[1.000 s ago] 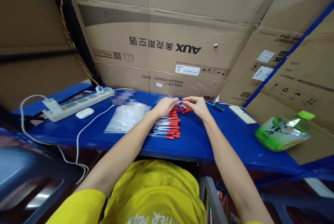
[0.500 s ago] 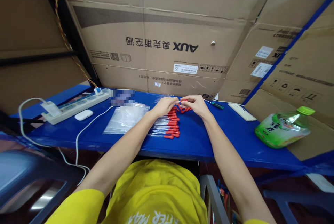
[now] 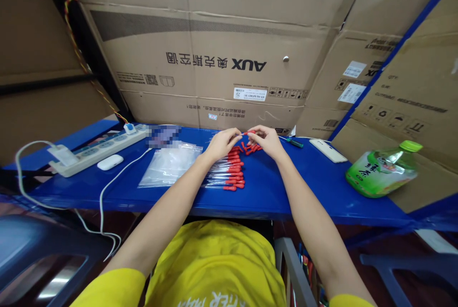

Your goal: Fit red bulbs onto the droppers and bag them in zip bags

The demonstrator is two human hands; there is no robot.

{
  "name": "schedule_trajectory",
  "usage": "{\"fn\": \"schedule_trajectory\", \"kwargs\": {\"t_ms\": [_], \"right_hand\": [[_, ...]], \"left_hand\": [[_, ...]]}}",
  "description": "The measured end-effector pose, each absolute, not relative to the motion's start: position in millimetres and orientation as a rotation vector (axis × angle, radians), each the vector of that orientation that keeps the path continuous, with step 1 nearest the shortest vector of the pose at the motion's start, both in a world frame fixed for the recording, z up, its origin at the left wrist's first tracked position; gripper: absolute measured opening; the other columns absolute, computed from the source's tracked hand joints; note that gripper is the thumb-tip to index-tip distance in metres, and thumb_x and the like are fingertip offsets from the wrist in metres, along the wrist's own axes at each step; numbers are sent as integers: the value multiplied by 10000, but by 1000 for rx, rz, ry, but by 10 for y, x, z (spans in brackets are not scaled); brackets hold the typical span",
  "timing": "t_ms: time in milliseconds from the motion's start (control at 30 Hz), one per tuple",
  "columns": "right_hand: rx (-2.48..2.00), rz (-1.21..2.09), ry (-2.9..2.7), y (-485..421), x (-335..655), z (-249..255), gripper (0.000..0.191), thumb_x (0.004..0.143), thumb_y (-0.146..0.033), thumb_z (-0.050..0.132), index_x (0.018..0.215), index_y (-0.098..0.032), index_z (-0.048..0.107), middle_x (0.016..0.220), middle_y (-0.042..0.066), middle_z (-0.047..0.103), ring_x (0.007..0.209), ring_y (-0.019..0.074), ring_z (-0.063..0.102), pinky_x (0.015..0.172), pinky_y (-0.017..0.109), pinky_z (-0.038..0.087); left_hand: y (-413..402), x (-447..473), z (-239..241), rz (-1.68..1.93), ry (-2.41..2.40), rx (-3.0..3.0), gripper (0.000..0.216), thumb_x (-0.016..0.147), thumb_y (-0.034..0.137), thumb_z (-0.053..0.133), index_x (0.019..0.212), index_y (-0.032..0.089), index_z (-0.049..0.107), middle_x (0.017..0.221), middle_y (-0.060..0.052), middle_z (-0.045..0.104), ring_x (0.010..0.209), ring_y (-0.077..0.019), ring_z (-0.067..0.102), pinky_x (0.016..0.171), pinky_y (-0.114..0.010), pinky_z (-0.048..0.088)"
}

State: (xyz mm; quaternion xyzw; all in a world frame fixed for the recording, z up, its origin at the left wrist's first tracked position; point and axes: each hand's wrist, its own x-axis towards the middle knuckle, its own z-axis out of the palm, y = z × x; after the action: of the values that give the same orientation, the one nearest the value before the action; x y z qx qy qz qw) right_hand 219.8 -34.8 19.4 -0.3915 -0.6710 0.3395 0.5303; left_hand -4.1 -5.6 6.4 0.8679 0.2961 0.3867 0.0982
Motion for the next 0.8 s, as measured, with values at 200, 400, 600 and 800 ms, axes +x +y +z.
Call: {"fn": "schedule_trajectory", "kwargs": {"t_ms": [200,400,600,800], "right_hand": [[-888,841,-1552,-345,2184,209,516,710,-627,905,994,-218,770,819,41,801,739,230,785,740,357,657],[-914,807,-1566,-344,2198,197,497,711,-648,893,917,-211,778,750,44,784,689,226,762,702,358,643],[-907,791,-1552,-350,2157,181,450,737,-617,887,922,-220,786,733,40,786,701,236,771,732,372,647],[-898,790,-1529,-355,2114,159,431,745,-611,880,917,-227,790,763,43,795,720,250,780,744,392,657]], "left_hand": [[-71,-79,87,1053,893,2580,418,1130,459,358,1078,224,699,1096,-68,773,1009,-223,703,891,-308,486],[-86,-76,94,1027,910,2627,388,1121,437,384,1059,214,695,1040,-71,770,930,-220,691,827,-290,465],[-80,-79,86,1035,894,2638,379,1118,402,374,1024,203,683,987,-79,758,876,-217,673,796,-289,441],[-73,-84,88,1050,859,2627,384,1119,410,376,994,195,669,937,-73,746,830,-202,652,762,-278,424]]}}
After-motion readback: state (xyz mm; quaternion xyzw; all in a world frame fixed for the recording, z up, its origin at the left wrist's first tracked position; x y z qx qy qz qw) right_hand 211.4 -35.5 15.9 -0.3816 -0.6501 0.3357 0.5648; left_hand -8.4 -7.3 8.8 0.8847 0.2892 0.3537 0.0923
